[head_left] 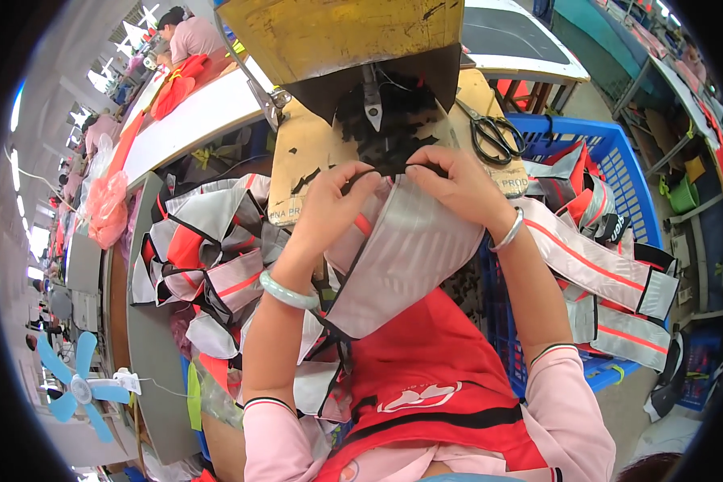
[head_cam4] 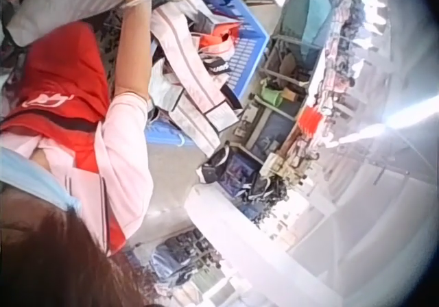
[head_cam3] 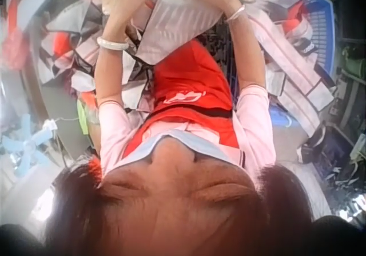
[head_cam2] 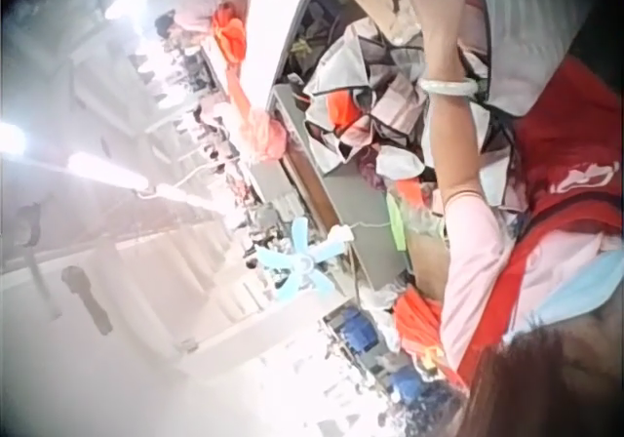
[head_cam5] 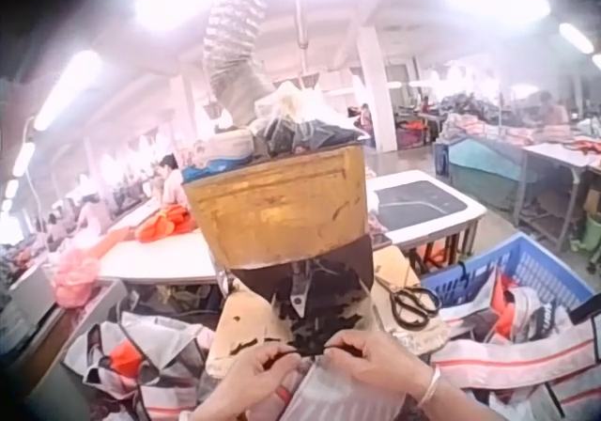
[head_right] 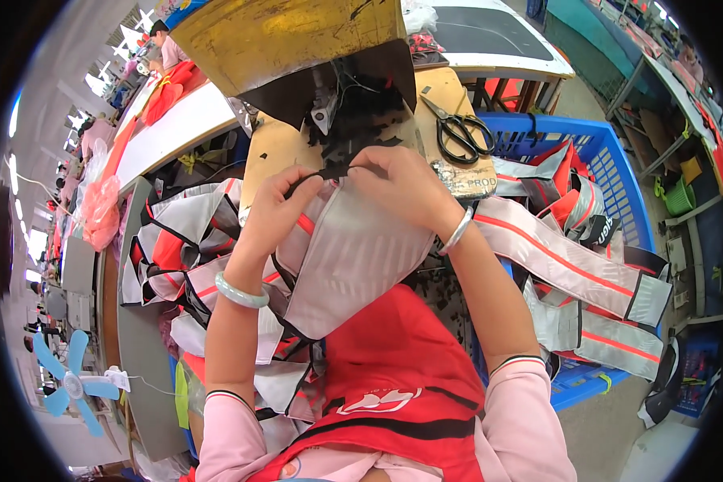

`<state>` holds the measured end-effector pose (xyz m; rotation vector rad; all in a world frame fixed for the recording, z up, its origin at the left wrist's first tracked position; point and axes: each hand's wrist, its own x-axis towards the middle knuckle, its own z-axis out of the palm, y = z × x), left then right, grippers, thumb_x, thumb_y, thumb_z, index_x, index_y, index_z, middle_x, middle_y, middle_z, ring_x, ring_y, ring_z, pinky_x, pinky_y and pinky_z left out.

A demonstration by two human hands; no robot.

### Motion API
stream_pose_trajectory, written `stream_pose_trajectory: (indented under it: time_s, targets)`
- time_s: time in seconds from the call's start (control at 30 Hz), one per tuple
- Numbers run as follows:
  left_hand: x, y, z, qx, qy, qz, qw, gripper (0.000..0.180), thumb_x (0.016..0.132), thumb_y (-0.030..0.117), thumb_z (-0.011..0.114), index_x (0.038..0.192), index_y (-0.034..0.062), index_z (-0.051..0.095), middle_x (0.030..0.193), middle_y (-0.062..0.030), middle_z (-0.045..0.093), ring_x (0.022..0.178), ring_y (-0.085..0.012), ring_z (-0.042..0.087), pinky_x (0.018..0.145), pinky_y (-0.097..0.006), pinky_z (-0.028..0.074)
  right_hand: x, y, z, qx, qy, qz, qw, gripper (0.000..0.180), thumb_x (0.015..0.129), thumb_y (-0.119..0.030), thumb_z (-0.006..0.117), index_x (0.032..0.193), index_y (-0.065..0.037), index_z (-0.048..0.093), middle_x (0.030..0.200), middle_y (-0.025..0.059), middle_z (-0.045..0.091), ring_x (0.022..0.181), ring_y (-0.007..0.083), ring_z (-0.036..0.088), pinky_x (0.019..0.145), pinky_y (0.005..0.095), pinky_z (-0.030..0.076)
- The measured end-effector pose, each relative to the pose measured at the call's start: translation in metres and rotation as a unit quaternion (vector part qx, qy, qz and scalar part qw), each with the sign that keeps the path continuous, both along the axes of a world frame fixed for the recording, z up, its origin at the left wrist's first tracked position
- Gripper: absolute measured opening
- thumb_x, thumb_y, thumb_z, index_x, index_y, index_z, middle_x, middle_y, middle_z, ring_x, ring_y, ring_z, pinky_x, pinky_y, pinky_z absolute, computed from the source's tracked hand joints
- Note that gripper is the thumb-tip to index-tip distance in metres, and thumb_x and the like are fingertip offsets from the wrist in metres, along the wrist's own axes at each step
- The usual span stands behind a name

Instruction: Trim excess fabric from life jacket or high-visibility vest components using a specialized trimming machine.

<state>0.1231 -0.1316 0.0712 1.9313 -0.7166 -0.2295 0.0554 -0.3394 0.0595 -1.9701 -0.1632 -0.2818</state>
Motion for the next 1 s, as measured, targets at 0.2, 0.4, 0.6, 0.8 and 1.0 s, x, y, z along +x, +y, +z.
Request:
stream_pose_trajectory:
  time_s: [0.2,0.4,0.6,0.8,1.0]
  targets:
    - [0.029,-0.004,0.002,0.019,0.068,0.000,0.998,0.024,0.092,0.021,0.059,0.095,-0.0018,0.065,0.080,0.0026,0.060,0.075,-0.0039,0.049,0.067,-0.021,0.040,0.030,-0.004,0.001,0.034,0.062,0.023,0.997,0.026,0.089,-0.022,0.060,0.093,0.002,0.064,0.073,-0.0008,0.059,0.071,0.0054,0.050,0.063,0.0244,0.043]
    - [0.052,-0.006,-0.002,-0.003,0.163,0.009,0.987,0.025,0.091,0.020,0.060,0.102,-0.0023,0.066,0.091,-0.0019,0.066,0.082,-0.0078,0.057,0.076,-0.022,0.046,0.052,-0.003,-0.005,0.070,0.066,0.022,0.995,0.027,0.086,-0.021,0.059,0.089,0.005,0.065,0.069,0.0013,0.060,0.068,0.0055,0.052,0.060,0.0253,0.044]
    - [0.064,-0.007,-0.008,-0.038,0.209,0.019,0.977,0.026,0.091,0.019,0.062,0.105,-0.0023,0.064,0.094,-0.0032,0.066,0.087,-0.0094,0.060,0.080,-0.022,0.047,0.064,-0.006,-0.008,0.057,0.065,0.018,0.996,0.029,0.085,-0.023,0.060,0.092,0.005,0.066,0.071,0.0035,0.062,0.068,0.0076,0.053,0.062,0.0261,0.046]
    - [0.064,-0.005,-0.004,-0.067,0.224,0.029,0.972,0.024,0.090,0.016,0.064,0.106,-0.0018,0.064,0.096,-0.0033,0.066,0.088,-0.0095,0.061,0.081,-0.022,0.048,0.063,-0.003,-0.006,0.088,0.091,0.017,0.992,0.027,0.088,-0.024,0.061,0.096,0.002,0.066,0.080,0.0000,0.063,0.074,0.0062,0.054,0.067,0.0230,0.045]
    - [0.066,-0.012,0.000,-0.087,0.232,0.045,0.968,0.027,0.089,0.021,0.063,0.105,-0.0016,0.065,0.094,-0.0041,0.065,0.087,-0.0103,0.058,0.078,-0.023,0.046,0.069,-0.003,-0.013,0.126,0.068,-0.003,0.990,0.027,0.087,-0.023,0.061,0.095,0.002,0.066,0.078,0.0006,0.063,0.072,0.0066,0.054,0.066,0.0234,0.046]
